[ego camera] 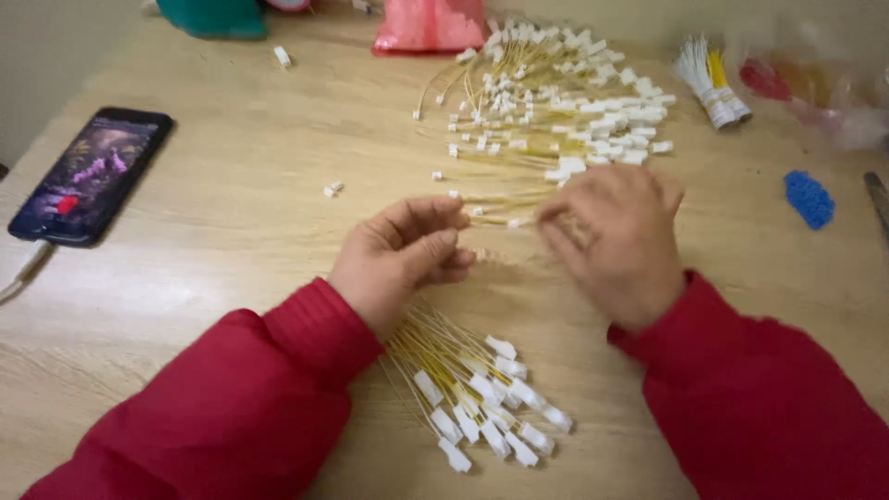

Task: The person assembles small white plastic connectors onto yellow wires by hand. They repeatedly pick up a wire and a connector, fit them together, and place the completed unit on the table. A smartphone is visible on the left side of the table.

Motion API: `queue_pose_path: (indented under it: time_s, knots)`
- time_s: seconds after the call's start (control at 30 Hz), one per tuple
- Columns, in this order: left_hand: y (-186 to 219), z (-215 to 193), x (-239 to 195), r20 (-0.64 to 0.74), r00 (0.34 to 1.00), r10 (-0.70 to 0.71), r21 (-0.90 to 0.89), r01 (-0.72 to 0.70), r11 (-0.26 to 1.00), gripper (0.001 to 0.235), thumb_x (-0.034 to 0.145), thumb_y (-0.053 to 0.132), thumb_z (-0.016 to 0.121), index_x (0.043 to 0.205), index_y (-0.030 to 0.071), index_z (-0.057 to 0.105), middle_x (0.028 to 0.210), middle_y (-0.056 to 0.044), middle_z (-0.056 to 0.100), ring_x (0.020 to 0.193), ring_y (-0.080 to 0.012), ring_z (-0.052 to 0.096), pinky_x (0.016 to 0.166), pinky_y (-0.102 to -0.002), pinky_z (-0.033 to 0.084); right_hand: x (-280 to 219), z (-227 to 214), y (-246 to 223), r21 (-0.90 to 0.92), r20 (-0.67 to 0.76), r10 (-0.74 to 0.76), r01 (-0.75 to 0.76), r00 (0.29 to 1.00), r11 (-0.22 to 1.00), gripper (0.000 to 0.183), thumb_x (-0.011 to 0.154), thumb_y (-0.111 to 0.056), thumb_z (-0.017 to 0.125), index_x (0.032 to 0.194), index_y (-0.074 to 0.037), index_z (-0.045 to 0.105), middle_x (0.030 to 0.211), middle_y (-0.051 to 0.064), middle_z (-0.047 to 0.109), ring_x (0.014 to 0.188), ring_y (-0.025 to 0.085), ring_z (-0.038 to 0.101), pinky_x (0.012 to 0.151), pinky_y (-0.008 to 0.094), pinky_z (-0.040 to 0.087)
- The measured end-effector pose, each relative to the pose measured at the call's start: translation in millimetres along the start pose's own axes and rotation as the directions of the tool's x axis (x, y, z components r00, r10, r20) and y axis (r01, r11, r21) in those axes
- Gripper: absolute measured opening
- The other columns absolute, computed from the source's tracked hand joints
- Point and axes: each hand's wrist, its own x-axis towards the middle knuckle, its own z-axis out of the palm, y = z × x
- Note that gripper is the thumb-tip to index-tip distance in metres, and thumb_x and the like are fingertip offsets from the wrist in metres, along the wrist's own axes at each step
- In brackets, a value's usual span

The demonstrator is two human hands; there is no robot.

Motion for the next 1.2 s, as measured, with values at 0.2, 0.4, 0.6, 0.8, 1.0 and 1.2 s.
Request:
queue_pose_path:
  time_s: [0.2, 0.4, 0.6, 0.8, 1.0, 1.2]
  knots:
    - [1.7, -2.3, -1.3, 0.025, 0.998, 0.065, 0.12, -0.068, 0.99, 0.027, 0.088, -0.002, 0.06, 0.114, 0.002, 0.062, 0.103, -0.014, 0.068, 0.078, -0.0241, 0.07, 0.075, -0.035, 0.065, 12.2, -25.9, -9.4, 0.291, 0.46, -0.01, -0.14, 0.888, 0.947, 0.011, 0.09, -0.017, 0.063, 0.093, -0.009, 0.069, 0.089, 0.008, 0.07, 0.079, 0.019, 0.064, 0.071, 0.033, 0.055]
    - [-5.1, -5.0, 3.4, 0.05, 0.994, 0.093, 0.278, -0.104, 0.955, 0.025, 0.089, 0.001, 0.06, 0.114, 0.008, 0.063, 0.103, -0.009, 0.07, 0.08, -0.018, 0.072, 0.069, -0.026, 0.061, -3.5, -17.6, -37.9, 0.175, 0.837, -0.058, -0.165, 0.544, 0.971, 0.041, 0.076, -0.058, 0.069, 0.1, -0.024, 0.069, 0.096, -0.008, 0.076, 0.084, 0.015, 0.07, 0.072, 0.032, 0.052]
    - [-17.3, -2.9, 5.9, 0.073, 0.997, 0.04, 0.382, -0.065, 0.922, 0.029, 0.082, -0.001, 0.066, 0.11, 0.007, 0.068, 0.093, -0.004, 0.071, 0.07, -0.0064, 0.061, 0.06, -0.02, 0.052, -5.8, -5.3, -35.9, 0.134, 0.854, -0.026, -0.172, 0.519, 0.976, 0.032, 0.08, -0.054, 0.069, 0.092, -0.025, 0.067, 0.087, -0.007, 0.072, 0.082, 0.017, 0.065, 0.071, 0.035, 0.047]
    - [-12.6, -0.2, -7.2, 0.197, 0.979, 0.055, 0.761, -0.188, 0.621, 0.017, 0.085, 0.015, 0.067, 0.101, 0.017, 0.072, 0.079, 0.006, 0.07, 0.069, -0.0041, 0.059, 0.066, -0.021, 0.052, 2.1, -13.3, -38.8, 0.059, 0.879, 0.073, -0.261, 0.471, 0.964, 0.029, 0.077, -0.052, 0.074, 0.088, -0.026, 0.067, 0.083, -0.008, 0.073, 0.075, 0.014, 0.065, 0.067, 0.032, 0.046]
    - [-24.0, -6.8, -10.3, 0.409, 0.905, 0.114, 0.776, -0.411, 0.478, 0.022, 0.076, 0.017, 0.076, 0.098, 0.015, 0.072, 0.083, -0.004, 0.073, 0.083, -0.0207, 0.073, 0.075, -0.032, 0.059, 7.2, -16.0, -26.3, 0.097, 0.881, 0.085, -0.355, 0.465, 0.93, 0.022, 0.084, -0.038, 0.071, 0.088, -0.017, 0.072, 0.083, 0.004, 0.072, 0.091, 0.025, 0.072, 0.079, 0.037, 0.056]
    - [-24.5, -2.8, -10.6, 0.569, 0.822, 0.04, 0.807, -0.567, 0.164, 0.017, 0.075, 0.019, 0.076, 0.091, 0.019, 0.069, 0.081, 0.0, 0.069, 0.089, -0.0259, 0.067, 0.079, -0.037, 0.055, 2.8, -10.8, -18.2, 0.1, 0.838, 0.089, -0.312, 0.539, 0.945, 0.018, 0.085, -0.035, 0.068, 0.088, -0.017, 0.07, 0.088, 0.003, 0.071, 0.093, 0.024, 0.07, 0.078, 0.036, 0.056]
